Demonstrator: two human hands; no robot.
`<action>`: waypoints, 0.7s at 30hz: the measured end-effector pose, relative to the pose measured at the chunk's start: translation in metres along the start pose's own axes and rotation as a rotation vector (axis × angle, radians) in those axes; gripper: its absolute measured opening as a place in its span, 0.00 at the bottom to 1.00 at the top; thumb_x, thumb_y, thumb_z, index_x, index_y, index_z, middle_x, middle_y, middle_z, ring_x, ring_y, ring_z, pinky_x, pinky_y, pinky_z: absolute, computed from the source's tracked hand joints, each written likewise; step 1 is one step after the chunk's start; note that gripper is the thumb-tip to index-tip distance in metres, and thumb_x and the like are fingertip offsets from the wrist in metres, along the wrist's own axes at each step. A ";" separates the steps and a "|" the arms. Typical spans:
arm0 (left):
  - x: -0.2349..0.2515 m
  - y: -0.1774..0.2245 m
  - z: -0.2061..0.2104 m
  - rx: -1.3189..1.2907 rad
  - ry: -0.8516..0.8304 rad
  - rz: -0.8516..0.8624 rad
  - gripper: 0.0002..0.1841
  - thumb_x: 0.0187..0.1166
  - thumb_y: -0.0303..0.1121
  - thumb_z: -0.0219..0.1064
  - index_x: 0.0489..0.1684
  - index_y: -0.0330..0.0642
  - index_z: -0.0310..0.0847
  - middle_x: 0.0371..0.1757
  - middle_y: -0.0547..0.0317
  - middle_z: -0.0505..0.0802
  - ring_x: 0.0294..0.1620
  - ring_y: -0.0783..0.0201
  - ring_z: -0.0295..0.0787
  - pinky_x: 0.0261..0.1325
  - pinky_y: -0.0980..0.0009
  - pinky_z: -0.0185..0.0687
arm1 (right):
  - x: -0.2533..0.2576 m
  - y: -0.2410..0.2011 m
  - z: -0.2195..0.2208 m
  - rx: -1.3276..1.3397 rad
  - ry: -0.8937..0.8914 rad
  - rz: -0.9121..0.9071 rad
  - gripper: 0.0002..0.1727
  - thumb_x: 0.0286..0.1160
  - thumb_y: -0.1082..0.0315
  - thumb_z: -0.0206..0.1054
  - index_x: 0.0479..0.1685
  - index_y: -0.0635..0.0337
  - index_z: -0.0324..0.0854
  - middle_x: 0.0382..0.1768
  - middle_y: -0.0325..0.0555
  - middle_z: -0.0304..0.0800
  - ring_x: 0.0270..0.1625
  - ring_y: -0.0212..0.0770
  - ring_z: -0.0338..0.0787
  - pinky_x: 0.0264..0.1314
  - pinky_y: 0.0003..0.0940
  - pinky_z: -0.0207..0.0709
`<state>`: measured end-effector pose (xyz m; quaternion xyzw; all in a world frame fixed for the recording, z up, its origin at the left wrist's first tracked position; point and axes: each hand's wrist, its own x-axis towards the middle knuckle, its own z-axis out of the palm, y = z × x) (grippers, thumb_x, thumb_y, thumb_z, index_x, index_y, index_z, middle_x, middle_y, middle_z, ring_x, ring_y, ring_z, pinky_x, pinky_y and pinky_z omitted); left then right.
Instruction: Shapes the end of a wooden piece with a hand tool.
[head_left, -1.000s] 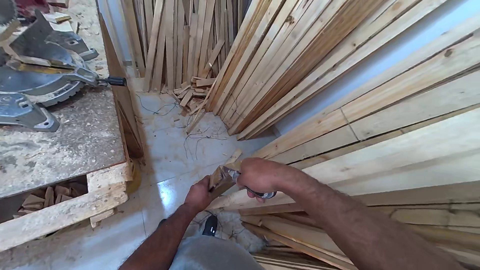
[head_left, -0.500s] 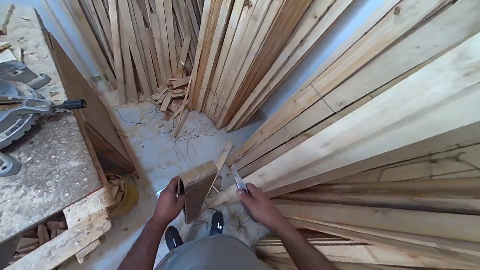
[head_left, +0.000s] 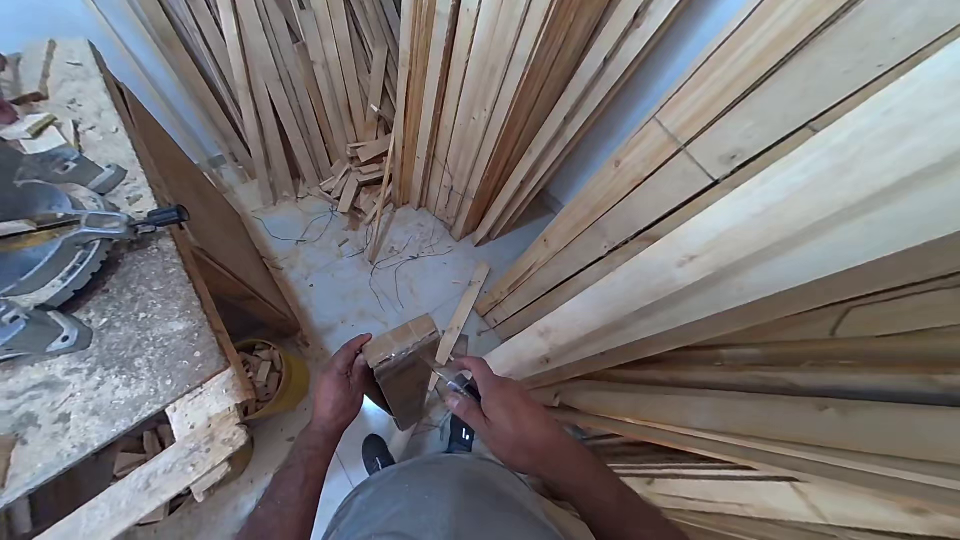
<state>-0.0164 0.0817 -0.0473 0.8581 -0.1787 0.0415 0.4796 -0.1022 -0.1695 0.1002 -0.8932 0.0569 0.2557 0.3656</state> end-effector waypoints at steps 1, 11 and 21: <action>-0.001 -0.001 0.002 -0.008 0.017 0.000 0.18 0.89 0.30 0.54 0.70 0.39 0.84 0.60 0.51 0.94 0.59 0.62 0.93 0.67 0.58 0.87 | -0.002 -0.005 -0.001 -0.035 -0.006 -0.021 0.30 0.91 0.45 0.50 0.81 0.57 0.71 0.56 0.55 0.89 0.58 0.52 0.90 0.64 0.54 0.81; -0.010 0.002 0.011 -0.169 0.081 -0.132 0.19 0.88 0.37 0.52 0.56 0.40 0.91 0.51 0.57 0.94 0.55 0.67 0.91 0.64 0.62 0.87 | -0.006 -0.011 -0.011 -0.234 -0.051 0.009 0.27 0.93 0.47 0.49 0.77 0.55 0.74 0.57 0.56 0.90 0.61 0.56 0.91 0.63 0.57 0.81; -0.001 0.026 0.006 -0.131 0.120 -0.396 0.26 0.91 0.47 0.49 0.32 0.38 0.89 0.27 0.57 0.91 0.30 0.63 0.89 0.41 0.54 0.86 | 0.002 -0.030 -0.013 -0.427 -0.017 0.014 0.26 0.94 0.49 0.47 0.71 0.57 0.79 0.57 0.60 0.90 0.61 0.61 0.91 0.59 0.60 0.82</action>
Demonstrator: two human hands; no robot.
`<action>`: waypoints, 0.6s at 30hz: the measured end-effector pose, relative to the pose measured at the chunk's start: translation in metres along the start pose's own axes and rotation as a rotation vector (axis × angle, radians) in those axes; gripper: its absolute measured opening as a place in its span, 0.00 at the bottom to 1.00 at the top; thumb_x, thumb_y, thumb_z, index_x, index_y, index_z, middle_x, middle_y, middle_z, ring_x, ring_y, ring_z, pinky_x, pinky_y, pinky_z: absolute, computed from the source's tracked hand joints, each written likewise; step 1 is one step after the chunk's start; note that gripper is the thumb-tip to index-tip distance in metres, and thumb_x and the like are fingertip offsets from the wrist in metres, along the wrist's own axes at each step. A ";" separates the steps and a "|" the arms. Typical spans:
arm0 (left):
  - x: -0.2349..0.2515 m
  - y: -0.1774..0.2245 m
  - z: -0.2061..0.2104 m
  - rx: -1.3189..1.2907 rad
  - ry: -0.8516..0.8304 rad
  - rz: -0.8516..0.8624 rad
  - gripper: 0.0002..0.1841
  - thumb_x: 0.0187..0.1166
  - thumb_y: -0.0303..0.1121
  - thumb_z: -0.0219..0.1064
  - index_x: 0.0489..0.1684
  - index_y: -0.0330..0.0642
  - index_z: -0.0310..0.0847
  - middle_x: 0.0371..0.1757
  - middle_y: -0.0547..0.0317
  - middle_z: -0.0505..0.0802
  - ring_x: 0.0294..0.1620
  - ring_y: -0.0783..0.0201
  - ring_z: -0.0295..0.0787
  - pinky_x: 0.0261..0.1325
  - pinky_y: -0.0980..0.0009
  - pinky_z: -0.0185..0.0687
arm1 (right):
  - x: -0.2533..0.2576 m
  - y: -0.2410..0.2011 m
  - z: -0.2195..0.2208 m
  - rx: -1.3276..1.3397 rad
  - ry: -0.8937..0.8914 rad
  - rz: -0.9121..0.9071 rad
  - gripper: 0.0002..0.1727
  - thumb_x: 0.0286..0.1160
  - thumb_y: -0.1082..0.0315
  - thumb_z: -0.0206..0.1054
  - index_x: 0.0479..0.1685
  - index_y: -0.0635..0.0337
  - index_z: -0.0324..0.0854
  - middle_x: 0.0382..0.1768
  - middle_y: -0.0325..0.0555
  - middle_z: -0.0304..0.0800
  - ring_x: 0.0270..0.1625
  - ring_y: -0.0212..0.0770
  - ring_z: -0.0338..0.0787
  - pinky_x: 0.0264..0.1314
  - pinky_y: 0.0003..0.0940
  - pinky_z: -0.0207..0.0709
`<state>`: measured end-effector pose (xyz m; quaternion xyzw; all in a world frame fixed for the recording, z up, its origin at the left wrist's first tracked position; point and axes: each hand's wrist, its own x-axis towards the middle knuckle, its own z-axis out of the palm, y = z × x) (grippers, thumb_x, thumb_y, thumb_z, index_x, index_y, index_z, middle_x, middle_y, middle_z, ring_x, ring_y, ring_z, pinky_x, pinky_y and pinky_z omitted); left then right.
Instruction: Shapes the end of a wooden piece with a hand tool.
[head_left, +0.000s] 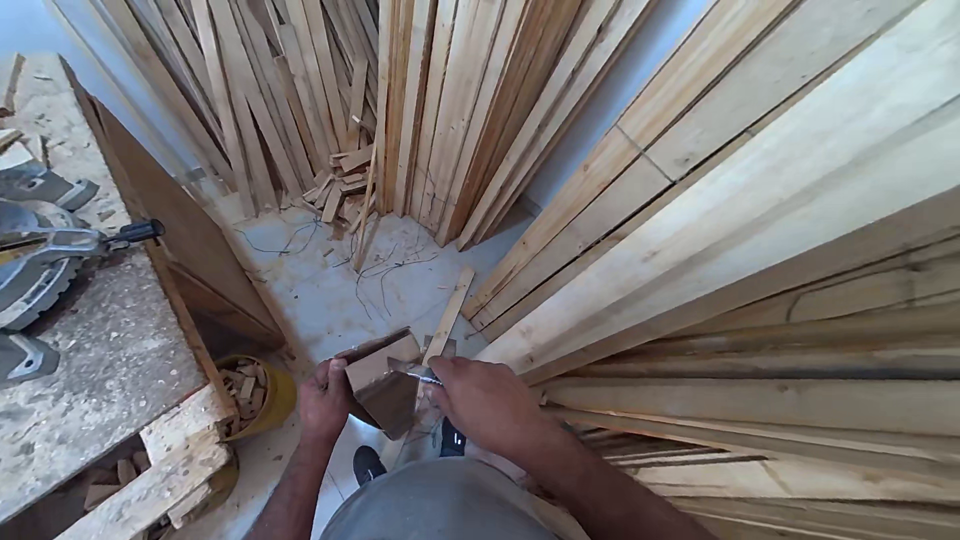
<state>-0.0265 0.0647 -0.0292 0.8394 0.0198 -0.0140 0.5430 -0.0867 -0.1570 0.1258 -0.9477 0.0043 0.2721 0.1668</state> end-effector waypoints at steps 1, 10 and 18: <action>0.000 0.001 -0.002 0.040 0.008 -0.028 0.27 0.91 0.47 0.50 0.28 0.39 0.87 0.23 0.57 0.88 0.26 0.61 0.86 0.37 0.52 0.84 | 0.001 0.007 0.002 -0.002 0.026 0.028 0.25 0.94 0.49 0.48 0.70 0.56 0.79 0.56 0.59 0.90 0.59 0.60 0.91 0.58 0.59 0.82; 0.016 -0.009 -0.017 0.111 -0.025 -0.174 0.27 0.86 0.56 0.61 0.23 0.43 0.84 0.17 0.56 0.81 0.21 0.57 0.78 0.31 0.50 0.75 | 0.011 0.051 0.029 0.629 0.091 0.037 0.22 0.94 0.53 0.50 0.66 0.57 0.82 0.38 0.44 0.89 0.35 0.39 0.88 0.44 0.38 0.83; 0.033 -0.003 -0.024 0.150 -0.032 -0.241 0.30 0.87 0.59 0.55 0.26 0.42 0.84 0.22 0.51 0.83 0.27 0.52 0.81 0.35 0.46 0.76 | 0.027 0.039 0.054 0.724 0.081 0.028 0.23 0.96 0.55 0.45 0.61 0.61 0.82 0.39 0.44 0.90 0.33 0.36 0.89 0.43 0.35 0.85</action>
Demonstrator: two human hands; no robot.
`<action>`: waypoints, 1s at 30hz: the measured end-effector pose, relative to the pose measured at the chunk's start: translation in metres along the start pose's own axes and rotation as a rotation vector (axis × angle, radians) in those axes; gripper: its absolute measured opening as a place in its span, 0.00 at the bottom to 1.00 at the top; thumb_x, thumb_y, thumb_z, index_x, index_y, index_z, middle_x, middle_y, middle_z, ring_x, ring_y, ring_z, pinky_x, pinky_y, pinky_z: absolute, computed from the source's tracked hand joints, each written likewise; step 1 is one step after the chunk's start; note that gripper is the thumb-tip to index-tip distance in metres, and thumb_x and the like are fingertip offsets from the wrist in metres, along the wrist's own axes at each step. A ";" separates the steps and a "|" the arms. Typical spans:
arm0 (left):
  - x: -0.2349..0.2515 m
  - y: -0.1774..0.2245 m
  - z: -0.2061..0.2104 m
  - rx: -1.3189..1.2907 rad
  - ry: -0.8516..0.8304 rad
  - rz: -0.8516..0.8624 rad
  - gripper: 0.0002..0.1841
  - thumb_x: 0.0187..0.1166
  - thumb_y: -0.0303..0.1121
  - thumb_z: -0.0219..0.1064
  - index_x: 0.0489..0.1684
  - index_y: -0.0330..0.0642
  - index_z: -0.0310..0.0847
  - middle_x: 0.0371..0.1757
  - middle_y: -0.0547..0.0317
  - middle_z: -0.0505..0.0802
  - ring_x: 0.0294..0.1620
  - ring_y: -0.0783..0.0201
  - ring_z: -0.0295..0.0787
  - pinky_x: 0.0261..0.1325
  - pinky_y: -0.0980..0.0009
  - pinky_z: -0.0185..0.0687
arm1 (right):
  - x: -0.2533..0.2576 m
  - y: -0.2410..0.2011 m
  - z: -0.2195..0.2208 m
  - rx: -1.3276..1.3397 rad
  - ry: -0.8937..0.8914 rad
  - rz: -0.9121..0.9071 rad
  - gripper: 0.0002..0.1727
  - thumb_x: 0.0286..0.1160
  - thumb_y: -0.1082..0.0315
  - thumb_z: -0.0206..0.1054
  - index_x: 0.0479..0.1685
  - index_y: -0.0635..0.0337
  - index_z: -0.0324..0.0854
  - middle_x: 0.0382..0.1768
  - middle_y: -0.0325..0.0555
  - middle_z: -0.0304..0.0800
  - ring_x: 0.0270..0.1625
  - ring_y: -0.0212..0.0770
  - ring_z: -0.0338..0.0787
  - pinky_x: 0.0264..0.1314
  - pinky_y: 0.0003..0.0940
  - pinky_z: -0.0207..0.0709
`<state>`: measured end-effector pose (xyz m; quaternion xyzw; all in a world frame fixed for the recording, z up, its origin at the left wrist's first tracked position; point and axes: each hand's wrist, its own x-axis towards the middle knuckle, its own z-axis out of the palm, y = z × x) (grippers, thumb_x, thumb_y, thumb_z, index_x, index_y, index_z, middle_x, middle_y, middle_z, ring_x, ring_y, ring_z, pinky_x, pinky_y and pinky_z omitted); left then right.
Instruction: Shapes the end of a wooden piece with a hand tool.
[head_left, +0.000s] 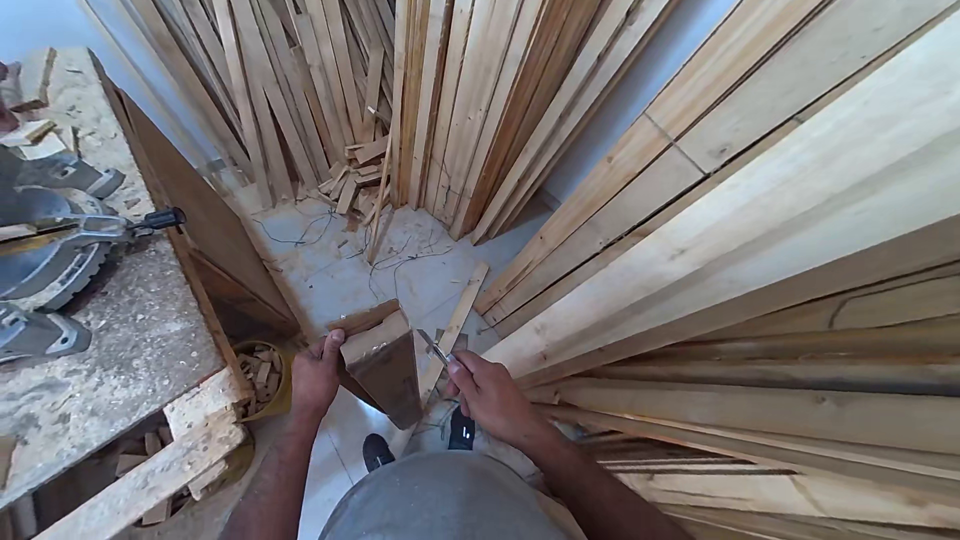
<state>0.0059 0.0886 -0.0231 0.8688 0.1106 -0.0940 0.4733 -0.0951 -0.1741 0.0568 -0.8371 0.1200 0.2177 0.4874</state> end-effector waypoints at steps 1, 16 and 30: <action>0.002 0.002 0.001 0.009 0.009 -0.005 0.30 0.88 0.59 0.54 0.28 0.42 0.85 0.23 0.50 0.84 0.28 0.51 0.82 0.36 0.45 0.76 | 0.003 0.005 0.003 0.000 0.012 -0.015 0.23 0.96 0.56 0.45 0.62 0.61 0.82 0.39 0.44 0.90 0.33 0.37 0.89 0.43 0.36 0.84; 0.011 0.027 -0.011 0.000 -0.275 -0.078 0.24 0.87 0.57 0.58 0.47 0.45 0.89 0.41 0.49 0.92 0.46 0.52 0.88 0.54 0.44 0.81 | 0.010 0.003 0.035 -0.133 0.320 -0.333 0.24 0.75 0.42 0.71 0.42 0.58 0.86 0.27 0.40 0.86 0.28 0.38 0.85 0.34 0.43 0.82; -0.002 0.035 0.015 0.006 -0.362 0.144 0.23 0.89 0.55 0.57 0.38 0.49 0.92 0.33 0.58 0.92 0.40 0.58 0.89 0.49 0.46 0.82 | 0.051 -0.028 0.023 -0.618 0.144 -0.424 0.21 0.85 0.47 0.64 0.69 0.44 0.84 0.65 0.36 0.89 0.57 0.40 0.92 0.57 0.50 0.88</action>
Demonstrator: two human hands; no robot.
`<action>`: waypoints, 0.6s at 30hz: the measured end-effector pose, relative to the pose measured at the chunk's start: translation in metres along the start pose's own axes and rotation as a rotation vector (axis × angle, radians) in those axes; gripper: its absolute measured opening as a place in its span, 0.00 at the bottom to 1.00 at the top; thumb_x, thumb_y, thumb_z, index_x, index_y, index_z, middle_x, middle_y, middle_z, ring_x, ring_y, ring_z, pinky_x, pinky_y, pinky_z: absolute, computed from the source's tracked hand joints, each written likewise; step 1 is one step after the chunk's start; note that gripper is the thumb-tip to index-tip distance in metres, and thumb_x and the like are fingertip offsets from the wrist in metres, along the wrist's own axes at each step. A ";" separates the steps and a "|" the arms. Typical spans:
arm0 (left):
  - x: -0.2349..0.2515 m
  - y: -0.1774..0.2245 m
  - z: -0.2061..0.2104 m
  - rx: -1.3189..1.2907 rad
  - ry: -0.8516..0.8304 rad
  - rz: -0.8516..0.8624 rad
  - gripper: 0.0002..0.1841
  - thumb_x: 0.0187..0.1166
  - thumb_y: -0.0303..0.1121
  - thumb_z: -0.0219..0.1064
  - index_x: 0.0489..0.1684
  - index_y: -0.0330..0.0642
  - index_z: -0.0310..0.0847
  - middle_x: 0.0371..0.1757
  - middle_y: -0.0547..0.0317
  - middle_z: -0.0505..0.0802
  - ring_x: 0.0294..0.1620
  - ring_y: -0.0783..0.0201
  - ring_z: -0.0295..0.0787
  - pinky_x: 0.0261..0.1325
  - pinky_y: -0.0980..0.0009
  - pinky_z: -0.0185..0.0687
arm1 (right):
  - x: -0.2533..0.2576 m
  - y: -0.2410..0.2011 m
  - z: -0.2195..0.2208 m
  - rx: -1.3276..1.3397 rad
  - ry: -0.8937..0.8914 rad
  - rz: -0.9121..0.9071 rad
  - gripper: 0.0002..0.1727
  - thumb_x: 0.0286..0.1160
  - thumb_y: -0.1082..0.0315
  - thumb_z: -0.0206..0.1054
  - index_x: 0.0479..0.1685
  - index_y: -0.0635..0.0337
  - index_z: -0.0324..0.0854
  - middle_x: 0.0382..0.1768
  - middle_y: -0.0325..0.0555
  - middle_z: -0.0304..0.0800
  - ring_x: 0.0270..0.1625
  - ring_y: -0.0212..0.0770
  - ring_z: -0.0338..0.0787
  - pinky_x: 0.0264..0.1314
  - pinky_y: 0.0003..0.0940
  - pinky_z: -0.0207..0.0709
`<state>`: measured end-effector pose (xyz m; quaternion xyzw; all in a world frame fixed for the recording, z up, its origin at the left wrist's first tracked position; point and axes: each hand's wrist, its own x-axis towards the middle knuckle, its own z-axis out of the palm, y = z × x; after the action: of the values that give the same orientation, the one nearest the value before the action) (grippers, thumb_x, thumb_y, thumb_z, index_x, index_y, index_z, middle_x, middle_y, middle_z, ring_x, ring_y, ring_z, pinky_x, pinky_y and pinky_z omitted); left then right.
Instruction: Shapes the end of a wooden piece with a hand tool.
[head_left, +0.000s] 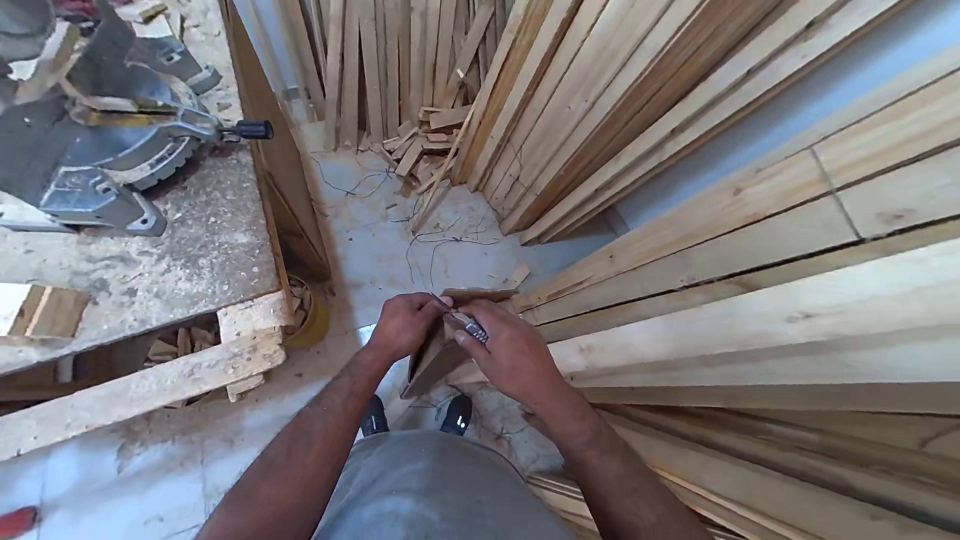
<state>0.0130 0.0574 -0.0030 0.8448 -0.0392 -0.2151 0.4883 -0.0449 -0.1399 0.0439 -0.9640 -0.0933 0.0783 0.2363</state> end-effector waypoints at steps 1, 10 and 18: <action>0.003 -0.002 0.001 0.006 0.015 0.019 0.23 0.88 0.56 0.57 0.39 0.50 0.92 0.35 0.58 0.93 0.42 0.58 0.90 0.51 0.46 0.83 | 0.000 0.000 0.000 0.017 0.013 0.001 0.19 0.85 0.49 0.65 0.67 0.45 0.84 0.64 0.36 0.89 0.56 0.40 0.92 0.57 0.49 0.88; 0.035 0.010 -0.004 0.171 0.081 -0.094 0.33 0.94 0.57 0.38 0.63 0.38 0.84 0.52 0.37 0.93 0.60 0.40 0.90 0.65 0.35 0.80 | -0.062 -0.006 0.055 0.396 0.165 0.092 0.26 0.88 0.49 0.55 0.52 0.65 0.86 0.39 0.47 0.91 0.39 0.39 0.91 0.44 0.40 0.88; 0.083 0.031 -0.012 0.266 0.103 -0.192 0.34 0.95 0.54 0.35 0.61 0.36 0.83 0.53 0.37 0.92 0.60 0.41 0.90 0.64 0.38 0.80 | -0.032 0.045 0.200 0.425 -0.696 0.711 0.23 0.91 0.58 0.52 0.70 0.67 0.74 0.53 0.60 0.88 0.53 0.53 0.91 0.58 0.52 0.84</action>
<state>0.0973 0.0277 0.0014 0.9117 0.0386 -0.2100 0.3509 -0.1084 -0.0976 -0.1486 -0.7842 0.1838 0.4853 0.3401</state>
